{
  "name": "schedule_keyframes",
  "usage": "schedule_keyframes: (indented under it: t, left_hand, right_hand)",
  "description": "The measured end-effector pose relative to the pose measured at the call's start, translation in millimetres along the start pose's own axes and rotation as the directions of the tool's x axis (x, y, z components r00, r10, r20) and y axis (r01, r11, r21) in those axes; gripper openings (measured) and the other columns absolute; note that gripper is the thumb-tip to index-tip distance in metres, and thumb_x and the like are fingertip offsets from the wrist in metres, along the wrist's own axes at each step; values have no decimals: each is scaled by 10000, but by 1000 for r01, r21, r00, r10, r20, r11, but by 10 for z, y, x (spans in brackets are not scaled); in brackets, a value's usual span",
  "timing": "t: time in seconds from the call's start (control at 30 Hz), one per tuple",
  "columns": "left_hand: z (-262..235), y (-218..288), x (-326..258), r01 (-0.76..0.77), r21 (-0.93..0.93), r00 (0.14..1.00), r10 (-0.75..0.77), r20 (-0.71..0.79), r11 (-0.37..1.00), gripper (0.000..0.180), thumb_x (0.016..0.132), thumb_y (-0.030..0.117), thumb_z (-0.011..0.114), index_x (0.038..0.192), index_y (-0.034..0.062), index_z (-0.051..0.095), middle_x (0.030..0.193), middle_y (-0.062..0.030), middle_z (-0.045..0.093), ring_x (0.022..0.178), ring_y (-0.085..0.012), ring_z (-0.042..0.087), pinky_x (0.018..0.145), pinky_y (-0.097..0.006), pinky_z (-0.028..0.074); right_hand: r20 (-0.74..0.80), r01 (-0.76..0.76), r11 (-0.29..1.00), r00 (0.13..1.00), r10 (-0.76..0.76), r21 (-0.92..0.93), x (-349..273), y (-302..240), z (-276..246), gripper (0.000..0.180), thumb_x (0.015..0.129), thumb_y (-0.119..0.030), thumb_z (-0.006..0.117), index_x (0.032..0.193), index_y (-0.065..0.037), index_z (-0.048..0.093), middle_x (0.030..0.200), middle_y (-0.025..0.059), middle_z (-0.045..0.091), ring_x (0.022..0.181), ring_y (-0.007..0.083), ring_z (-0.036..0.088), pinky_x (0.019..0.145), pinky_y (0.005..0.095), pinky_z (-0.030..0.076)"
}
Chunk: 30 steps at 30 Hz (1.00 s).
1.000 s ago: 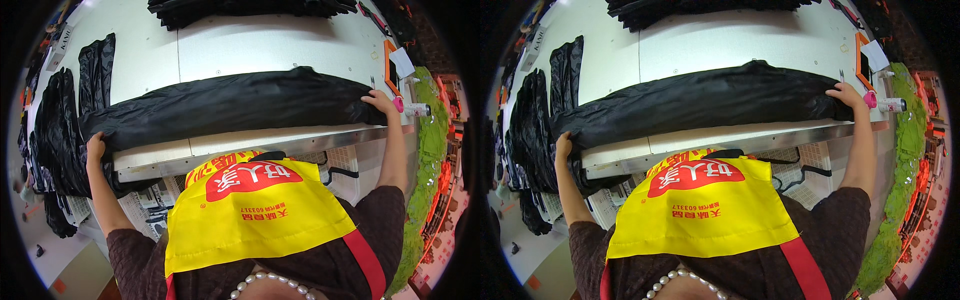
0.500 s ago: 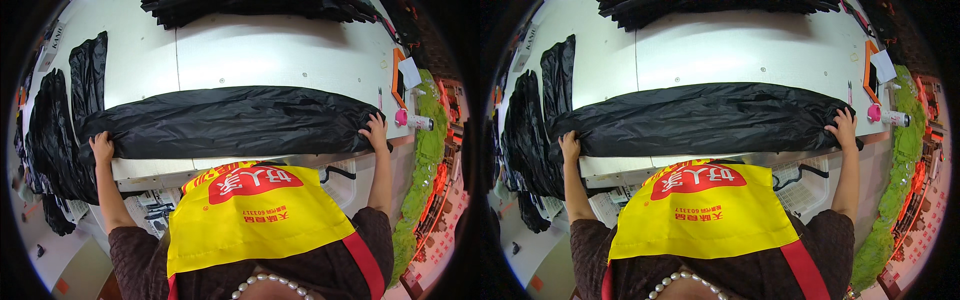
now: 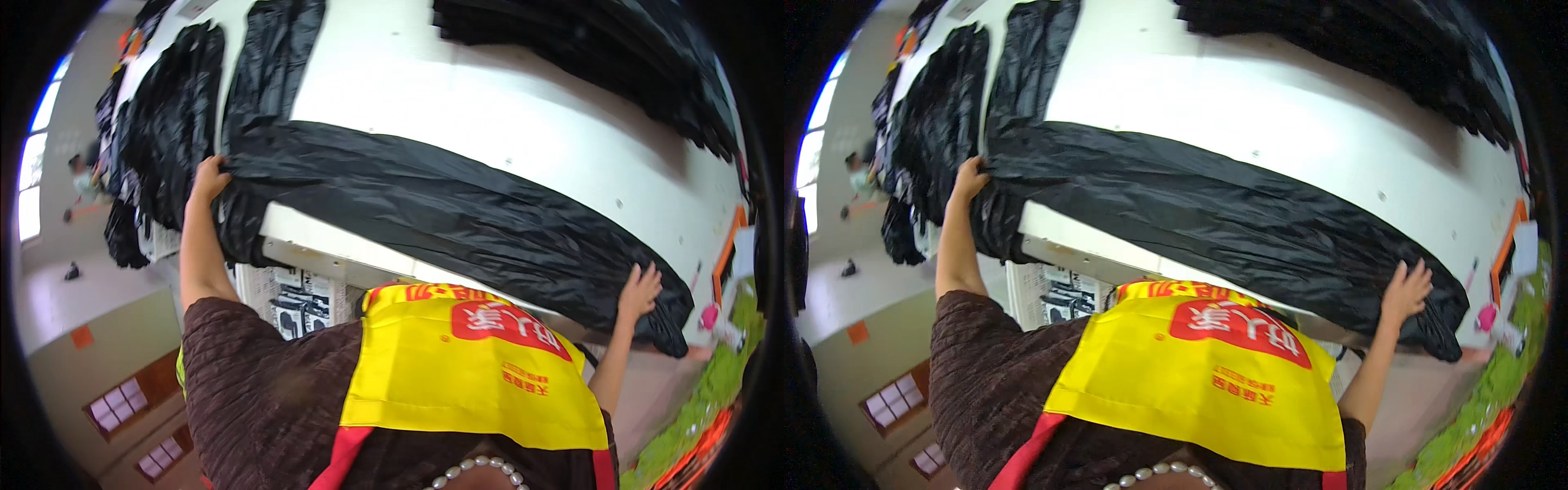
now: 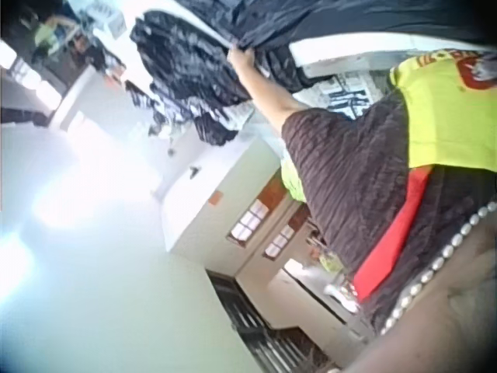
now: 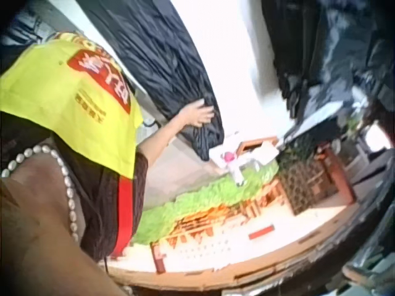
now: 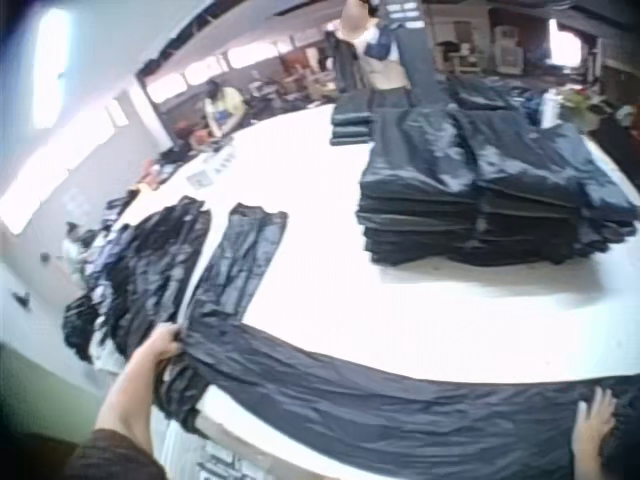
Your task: The person repeatedly folds black trousers on a white table. They unfold each pair, smooth the fabric, fold the legs together, and then fold the garment in half or thirds before stacking it. The process is repeated for multiple trousers throughout the clip.
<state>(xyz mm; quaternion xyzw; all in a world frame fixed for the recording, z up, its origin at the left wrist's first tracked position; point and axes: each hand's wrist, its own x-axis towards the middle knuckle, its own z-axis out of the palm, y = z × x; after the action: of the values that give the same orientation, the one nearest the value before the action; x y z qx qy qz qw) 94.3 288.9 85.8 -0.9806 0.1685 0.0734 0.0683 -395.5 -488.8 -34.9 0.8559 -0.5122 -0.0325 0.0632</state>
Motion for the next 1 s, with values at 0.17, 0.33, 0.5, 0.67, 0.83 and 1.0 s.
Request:
schedule_keyframes:
  t: [0.17,0.33,0.5,0.67,0.83,1.0]
  left_hand:
    - [-319,221,-58,329,-795,944,-165,285,509,185,748,126,637,920,84,582,806,46,568,751,-71,517,690,-209,400]
    - [-255,312,53,160,-868,967,-253,42,470,169,836,242,628,873,88,568,711,54,516,651,-56,463,596,-195,344]
    - [-115,711,223,-79,-467,851,-184,-492,881,233,896,251,535,971,31,535,795,-221,589,756,-380,581,637,-382,451]
    - [13,667,345,-10,-336,987,-44,-153,942,295,925,338,442,931,46,481,821,-266,578,824,-459,532,676,-503,411]
    - [498,646,456,246,-100,964,-254,-74,964,509,844,545,471,907,41,510,818,-270,606,815,-465,566,712,-517,449]
    - [429,875,411,460,-92,881,-467,-77,883,675,770,687,437,956,50,560,899,-243,624,881,-413,593,744,-483,464]
  right_hand:
    - [-64,16,998,998,-12,61,170,225,180,576,908,-535,326,1382,-208,304,1449,121,241,1323,373,200,973,627,191]
    - [-50,11,995,999,-6,96,284,323,242,590,904,-557,301,1389,-220,294,1461,109,217,1338,358,168,989,624,144]
    - [-82,14,997,997,-8,75,353,391,270,603,898,-581,278,1388,-230,294,1455,100,237,1331,343,200,982,611,185]
    - [-138,112,990,985,-101,81,376,446,221,569,911,-547,292,1373,-217,315,1421,120,296,1293,366,272,973,576,244]
    - [-224,135,991,965,-134,-11,303,264,71,532,925,-488,333,1328,-146,393,1356,141,388,1229,357,363,995,437,301]
    - [-287,97,995,953,-92,2,274,141,-107,507,909,-494,376,1250,-131,470,1257,119,488,1094,362,483,881,462,405]
